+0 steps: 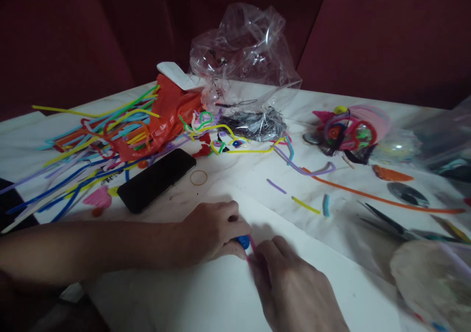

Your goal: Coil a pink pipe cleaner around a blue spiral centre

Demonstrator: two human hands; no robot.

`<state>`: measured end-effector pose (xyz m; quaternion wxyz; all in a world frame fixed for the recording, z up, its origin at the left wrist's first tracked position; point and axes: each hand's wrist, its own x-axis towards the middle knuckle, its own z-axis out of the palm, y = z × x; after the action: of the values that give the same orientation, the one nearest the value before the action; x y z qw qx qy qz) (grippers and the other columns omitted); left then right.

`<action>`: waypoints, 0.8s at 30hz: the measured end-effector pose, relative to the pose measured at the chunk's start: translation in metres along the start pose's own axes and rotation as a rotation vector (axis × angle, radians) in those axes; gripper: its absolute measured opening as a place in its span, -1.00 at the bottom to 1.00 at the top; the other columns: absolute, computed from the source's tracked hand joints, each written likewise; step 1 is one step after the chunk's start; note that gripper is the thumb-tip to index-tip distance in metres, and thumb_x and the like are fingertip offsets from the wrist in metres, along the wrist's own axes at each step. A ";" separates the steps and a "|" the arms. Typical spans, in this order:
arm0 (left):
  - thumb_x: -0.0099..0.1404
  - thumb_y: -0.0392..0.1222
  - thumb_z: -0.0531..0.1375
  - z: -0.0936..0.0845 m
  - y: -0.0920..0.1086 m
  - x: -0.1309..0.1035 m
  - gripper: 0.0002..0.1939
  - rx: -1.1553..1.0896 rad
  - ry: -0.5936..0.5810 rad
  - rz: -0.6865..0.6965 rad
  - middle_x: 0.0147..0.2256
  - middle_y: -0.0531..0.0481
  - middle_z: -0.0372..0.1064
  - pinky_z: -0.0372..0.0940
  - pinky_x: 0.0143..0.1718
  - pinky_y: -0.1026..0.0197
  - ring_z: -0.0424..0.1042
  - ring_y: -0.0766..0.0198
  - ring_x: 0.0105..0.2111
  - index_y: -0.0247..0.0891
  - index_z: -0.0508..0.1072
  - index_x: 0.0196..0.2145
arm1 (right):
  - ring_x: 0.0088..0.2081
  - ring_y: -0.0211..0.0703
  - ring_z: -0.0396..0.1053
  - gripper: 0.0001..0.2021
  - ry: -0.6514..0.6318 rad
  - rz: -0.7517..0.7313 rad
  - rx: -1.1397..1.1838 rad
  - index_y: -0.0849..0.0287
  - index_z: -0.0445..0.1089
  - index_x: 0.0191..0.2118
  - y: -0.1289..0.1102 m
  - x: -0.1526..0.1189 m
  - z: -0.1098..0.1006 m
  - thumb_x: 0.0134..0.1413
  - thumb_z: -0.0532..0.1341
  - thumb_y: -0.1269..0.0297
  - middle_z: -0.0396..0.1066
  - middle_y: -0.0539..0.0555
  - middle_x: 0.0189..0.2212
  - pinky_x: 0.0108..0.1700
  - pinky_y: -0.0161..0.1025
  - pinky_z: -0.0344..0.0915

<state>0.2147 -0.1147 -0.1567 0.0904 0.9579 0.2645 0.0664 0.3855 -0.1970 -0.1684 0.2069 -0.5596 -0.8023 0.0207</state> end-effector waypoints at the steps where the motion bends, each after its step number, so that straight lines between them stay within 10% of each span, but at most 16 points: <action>1: 0.14 0.08 0.18 0.001 0.000 0.000 -0.68 0.006 0.002 0.000 -0.32 -0.01 0.28 0.16 -0.46 0.30 0.30 0.27 -0.35 -0.18 0.39 -0.26 | -0.68 -0.22 0.30 -0.72 0.020 -0.009 0.003 0.09 0.28 -0.43 -0.002 0.001 0.000 0.19 -0.10 0.26 0.32 -0.05 -0.57 -0.75 -0.35 0.14; 24: 0.31 -0.14 0.03 -0.011 -0.016 -0.011 -0.77 -0.017 -0.040 0.174 -0.33 -0.09 0.30 0.21 -0.27 0.26 0.27 0.24 -0.28 -0.34 0.40 -0.26 | -0.65 -0.22 0.32 -0.73 0.048 -0.027 -0.005 0.07 0.27 -0.39 -0.005 0.001 0.002 0.22 -0.12 0.27 0.31 -0.08 -0.56 -0.74 -0.34 0.20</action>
<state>0.1957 -0.1054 -0.1502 0.0979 0.9775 0.1780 0.0570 0.3800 -0.1980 -0.1689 0.2249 -0.5496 -0.8045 0.0024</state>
